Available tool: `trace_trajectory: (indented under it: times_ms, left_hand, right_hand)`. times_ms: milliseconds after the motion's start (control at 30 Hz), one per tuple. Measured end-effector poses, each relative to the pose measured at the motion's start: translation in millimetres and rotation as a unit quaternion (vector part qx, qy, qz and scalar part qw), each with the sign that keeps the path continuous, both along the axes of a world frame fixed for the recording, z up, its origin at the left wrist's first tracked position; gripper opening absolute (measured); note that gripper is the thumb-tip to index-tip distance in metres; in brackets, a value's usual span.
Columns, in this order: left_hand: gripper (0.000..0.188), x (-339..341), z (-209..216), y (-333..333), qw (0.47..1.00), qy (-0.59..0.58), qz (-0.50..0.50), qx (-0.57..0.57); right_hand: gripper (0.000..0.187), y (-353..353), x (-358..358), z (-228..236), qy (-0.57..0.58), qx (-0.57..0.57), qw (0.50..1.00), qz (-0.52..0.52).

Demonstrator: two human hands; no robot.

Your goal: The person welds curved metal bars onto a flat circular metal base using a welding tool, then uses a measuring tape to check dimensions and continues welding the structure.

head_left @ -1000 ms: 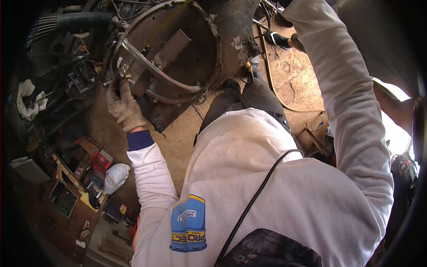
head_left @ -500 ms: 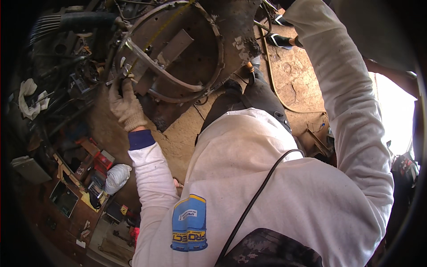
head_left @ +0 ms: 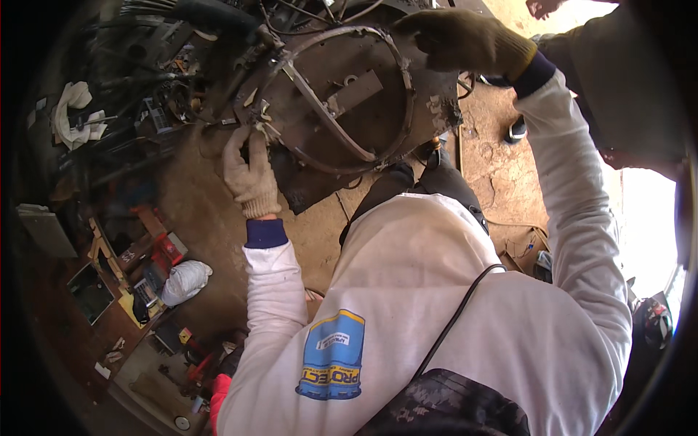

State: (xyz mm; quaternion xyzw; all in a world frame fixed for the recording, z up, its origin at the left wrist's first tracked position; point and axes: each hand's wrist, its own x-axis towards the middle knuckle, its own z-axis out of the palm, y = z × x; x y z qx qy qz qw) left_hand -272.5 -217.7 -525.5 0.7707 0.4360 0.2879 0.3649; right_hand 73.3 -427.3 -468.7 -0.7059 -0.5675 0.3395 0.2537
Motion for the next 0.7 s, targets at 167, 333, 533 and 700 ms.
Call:
trace_trajectory:
  times_ms: [167,333,533,700]
  left_hand:
    - [0.033,-14.8,31.9,-27.8,0.998,-0.044,0.010,0.040]
    - [0.046,0.0,68.3,-73.9,0.964,-0.154,-0.218,-0.012]
    - [0.067,26.9,91.2,-88.0,0.857,-0.236,-0.261,-0.376]
    - [0.059,16.6,94.2,-26.4,0.964,-0.145,-0.111,-0.194]
  right_hand:
    - [0.056,-52.9,-0.7,7.5,0.178,0.052,0.970,-0.158]
    - [0.066,-34.1,-97.4,31.9,0.208,0.317,0.913,-0.152]
    - [0.088,16.6,-167.2,39.2,-0.076,0.378,0.923,-0.008]
    - [0.092,-8.8,-160.6,21.0,-0.078,0.353,0.926,-0.112]
